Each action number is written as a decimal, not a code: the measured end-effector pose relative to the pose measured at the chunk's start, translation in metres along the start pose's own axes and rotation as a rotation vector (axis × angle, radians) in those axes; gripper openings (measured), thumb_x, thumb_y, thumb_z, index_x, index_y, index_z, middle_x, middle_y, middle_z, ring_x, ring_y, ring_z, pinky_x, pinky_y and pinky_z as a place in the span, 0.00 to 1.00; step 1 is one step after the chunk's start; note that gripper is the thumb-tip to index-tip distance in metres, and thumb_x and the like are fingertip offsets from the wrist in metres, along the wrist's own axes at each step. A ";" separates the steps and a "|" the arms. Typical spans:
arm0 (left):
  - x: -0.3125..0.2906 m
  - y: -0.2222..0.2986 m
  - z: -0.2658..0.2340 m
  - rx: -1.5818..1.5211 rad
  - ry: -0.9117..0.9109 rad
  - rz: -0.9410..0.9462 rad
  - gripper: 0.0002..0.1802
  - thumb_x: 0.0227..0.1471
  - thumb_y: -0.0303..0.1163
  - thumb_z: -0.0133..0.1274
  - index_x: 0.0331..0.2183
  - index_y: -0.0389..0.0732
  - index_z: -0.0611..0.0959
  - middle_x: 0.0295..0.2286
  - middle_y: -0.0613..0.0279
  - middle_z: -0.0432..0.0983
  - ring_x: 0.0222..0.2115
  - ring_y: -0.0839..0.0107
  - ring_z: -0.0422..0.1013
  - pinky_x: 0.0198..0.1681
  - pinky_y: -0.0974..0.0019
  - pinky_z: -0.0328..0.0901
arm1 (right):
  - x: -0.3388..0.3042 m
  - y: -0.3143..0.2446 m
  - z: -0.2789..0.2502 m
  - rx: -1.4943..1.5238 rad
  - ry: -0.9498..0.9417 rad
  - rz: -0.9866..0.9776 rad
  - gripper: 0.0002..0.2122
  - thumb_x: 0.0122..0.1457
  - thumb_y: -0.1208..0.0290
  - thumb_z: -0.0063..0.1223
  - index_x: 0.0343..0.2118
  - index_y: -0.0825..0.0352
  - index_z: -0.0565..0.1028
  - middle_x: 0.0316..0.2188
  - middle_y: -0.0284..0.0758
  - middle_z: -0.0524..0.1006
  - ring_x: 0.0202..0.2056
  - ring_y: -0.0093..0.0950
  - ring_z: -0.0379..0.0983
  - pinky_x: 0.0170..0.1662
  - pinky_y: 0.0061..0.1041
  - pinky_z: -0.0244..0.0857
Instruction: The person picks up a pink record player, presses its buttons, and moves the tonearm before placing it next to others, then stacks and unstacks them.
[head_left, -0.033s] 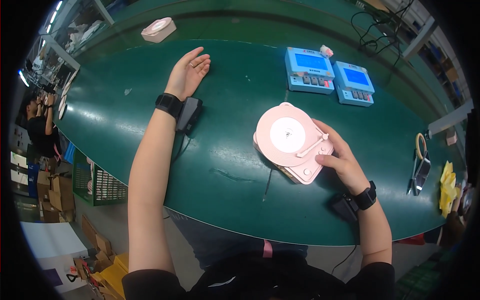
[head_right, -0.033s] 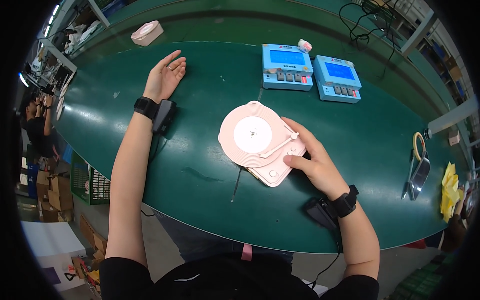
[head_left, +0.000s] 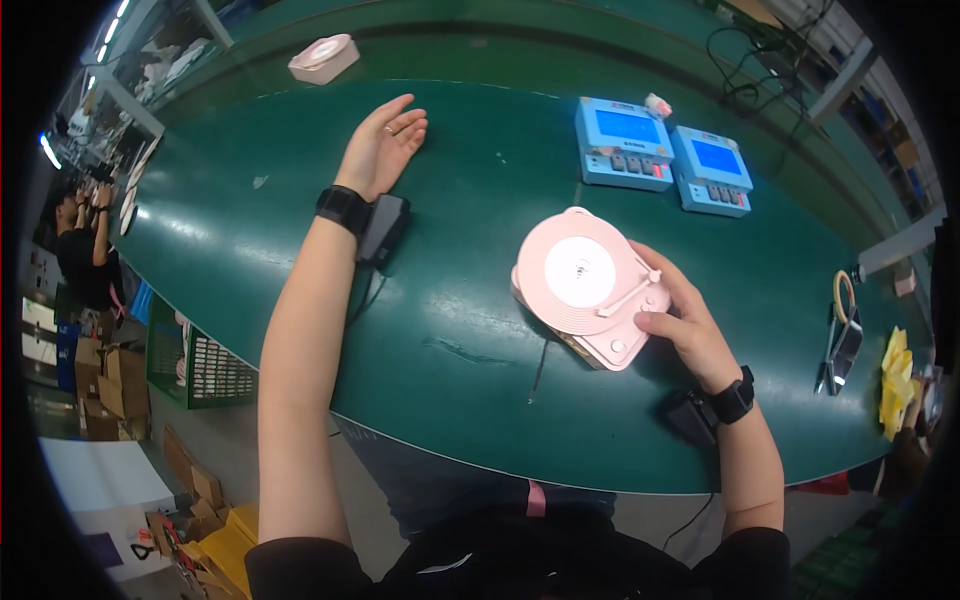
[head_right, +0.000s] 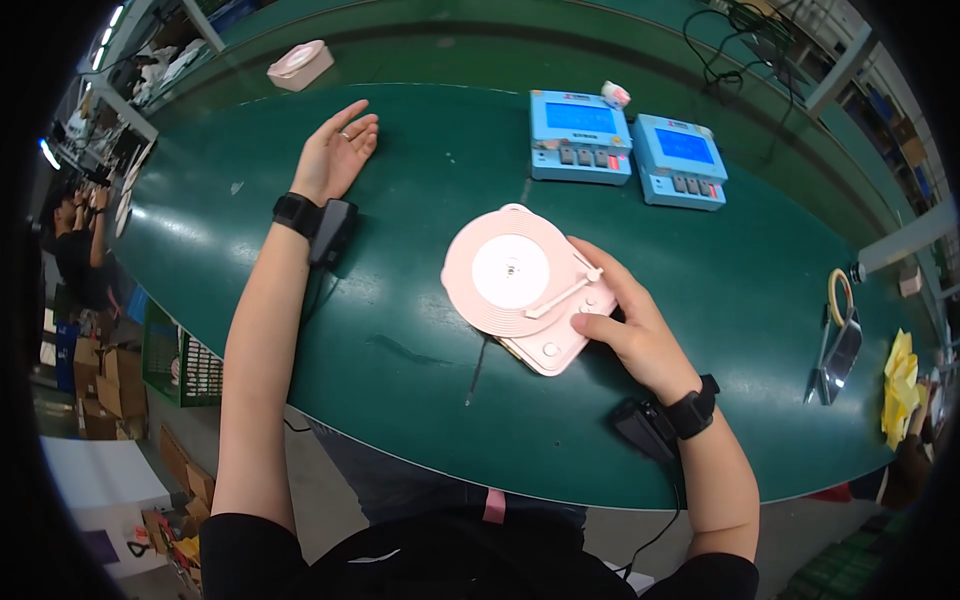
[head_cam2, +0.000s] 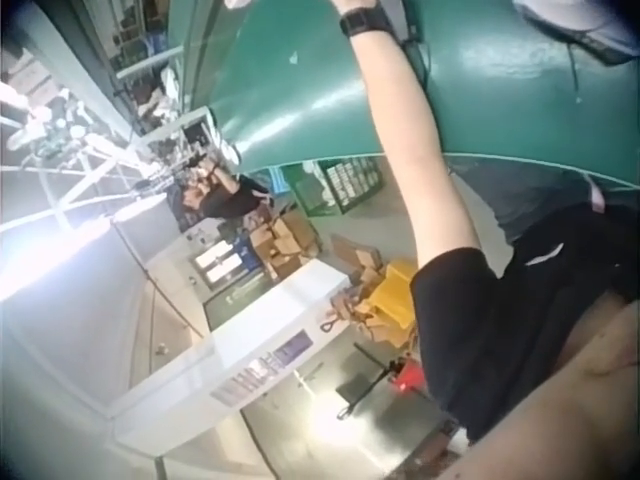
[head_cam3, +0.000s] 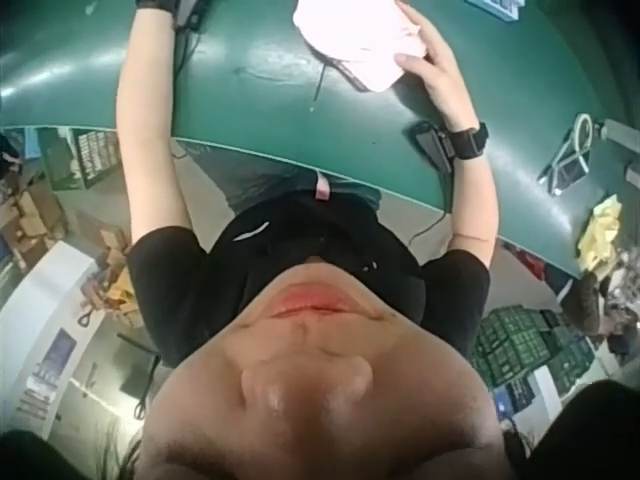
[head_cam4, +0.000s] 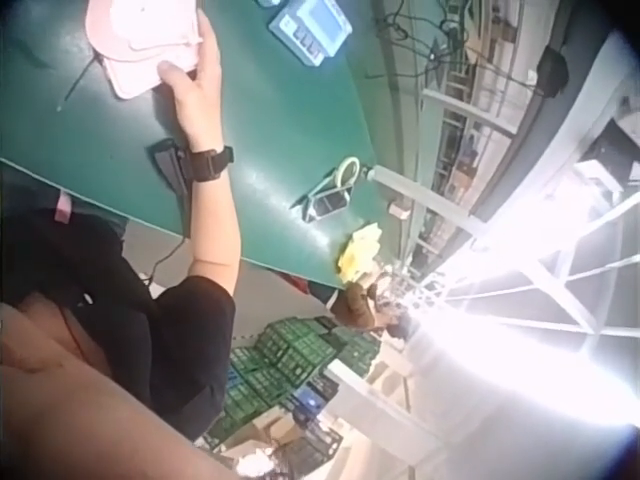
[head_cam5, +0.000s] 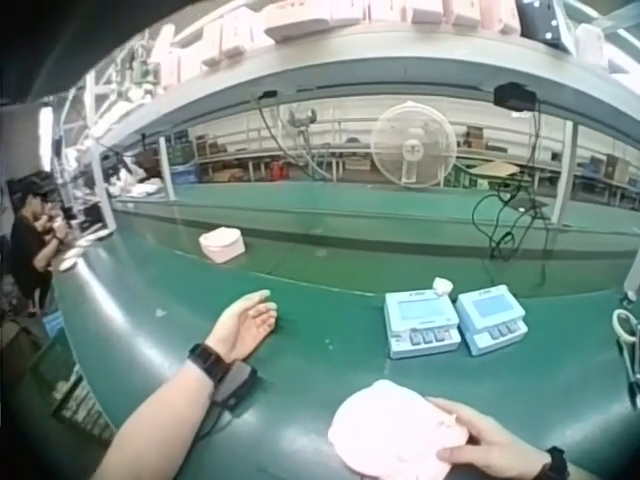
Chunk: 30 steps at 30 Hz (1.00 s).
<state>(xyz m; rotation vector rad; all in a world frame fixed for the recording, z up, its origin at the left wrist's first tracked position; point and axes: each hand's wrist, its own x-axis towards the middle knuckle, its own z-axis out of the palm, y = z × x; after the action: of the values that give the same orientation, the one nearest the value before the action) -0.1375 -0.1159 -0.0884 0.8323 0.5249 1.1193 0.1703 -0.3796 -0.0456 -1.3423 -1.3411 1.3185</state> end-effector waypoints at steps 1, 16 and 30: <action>-0.003 0.003 -0.001 0.001 -0.007 0.006 0.18 0.54 0.33 0.52 0.45 0.35 0.71 0.36 0.52 0.72 0.36 0.67 0.70 0.40 0.69 0.68 | -0.002 0.000 0.000 0.017 0.002 0.004 0.35 0.45 0.67 0.55 0.59 0.70 0.58 0.56 0.39 0.64 0.57 0.30 0.59 0.60 0.25 0.47; -0.002 -0.001 -0.003 0.029 -0.030 -0.024 0.21 0.56 0.34 0.48 0.49 0.34 0.69 0.39 0.52 0.72 0.38 0.67 0.70 0.44 0.68 0.67 | -0.004 0.001 0.003 0.088 0.182 -0.164 0.24 0.49 0.68 0.51 0.52 0.68 0.69 0.52 0.41 0.69 0.55 0.32 0.62 0.58 0.30 0.52; -0.001 0.001 -0.005 0.042 -0.011 -0.002 0.19 0.55 0.34 0.50 0.46 0.35 0.71 0.36 0.54 0.72 0.37 0.68 0.70 0.42 0.69 0.67 | -0.009 -0.010 -0.003 -0.664 -0.153 -0.644 0.07 0.38 0.69 0.64 0.24 0.61 0.81 0.45 0.38 0.76 0.54 0.41 0.62 0.56 0.38 0.52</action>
<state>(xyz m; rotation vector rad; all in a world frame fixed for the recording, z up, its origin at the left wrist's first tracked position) -0.1418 -0.1146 -0.0904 0.8743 0.5416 1.1041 0.1733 -0.3873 -0.0336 -1.0555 -2.2039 0.5529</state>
